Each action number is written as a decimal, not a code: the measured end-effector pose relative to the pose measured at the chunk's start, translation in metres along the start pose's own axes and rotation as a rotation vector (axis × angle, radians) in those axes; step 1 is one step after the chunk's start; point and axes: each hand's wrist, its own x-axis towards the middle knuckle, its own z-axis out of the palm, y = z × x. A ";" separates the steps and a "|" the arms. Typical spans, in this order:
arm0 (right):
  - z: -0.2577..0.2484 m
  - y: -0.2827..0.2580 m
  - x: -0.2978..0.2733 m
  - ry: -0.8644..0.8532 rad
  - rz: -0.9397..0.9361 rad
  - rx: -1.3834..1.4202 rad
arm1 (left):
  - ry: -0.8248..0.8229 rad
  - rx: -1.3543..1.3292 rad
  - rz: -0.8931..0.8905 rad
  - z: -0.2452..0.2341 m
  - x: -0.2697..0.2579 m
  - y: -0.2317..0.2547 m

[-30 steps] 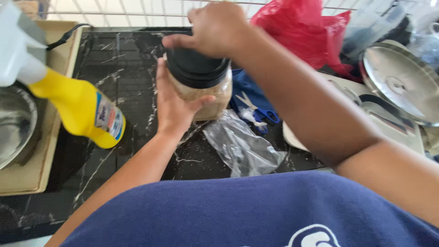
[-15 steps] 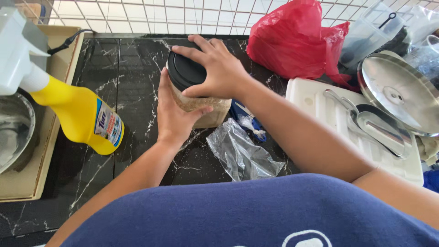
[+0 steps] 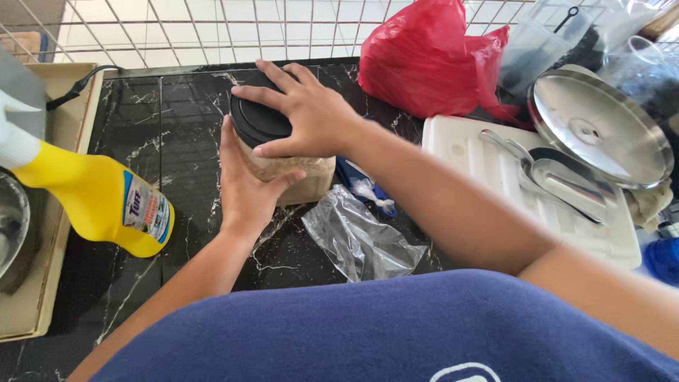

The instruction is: The person cuts open a plastic bag of grains with scissors and pours the contents into a clear container. They then secure the container with a lid and clean the countertop with a cloth and spray cleaner.

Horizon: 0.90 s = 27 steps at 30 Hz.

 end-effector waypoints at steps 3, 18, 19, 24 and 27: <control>0.012 -0.004 -0.001 0.025 0.080 0.000 | 0.010 -0.050 -0.021 0.001 -0.003 -0.001; 0.011 -0.018 -0.015 0.177 0.205 0.064 | -0.005 0.023 0.016 0.005 -0.002 -0.013; 0.016 -0.009 -0.024 0.257 0.176 0.144 | -0.013 0.003 0.001 0.006 -0.001 -0.014; 0.055 0.090 -0.108 0.447 0.407 0.324 | -0.034 -0.248 0.154 -0.002 -0.004 0.003; 0.056 0.184 -0.147 0.644 0.647 0.387 | 0.098 0.100 0.410 -0.016 0.006 0.033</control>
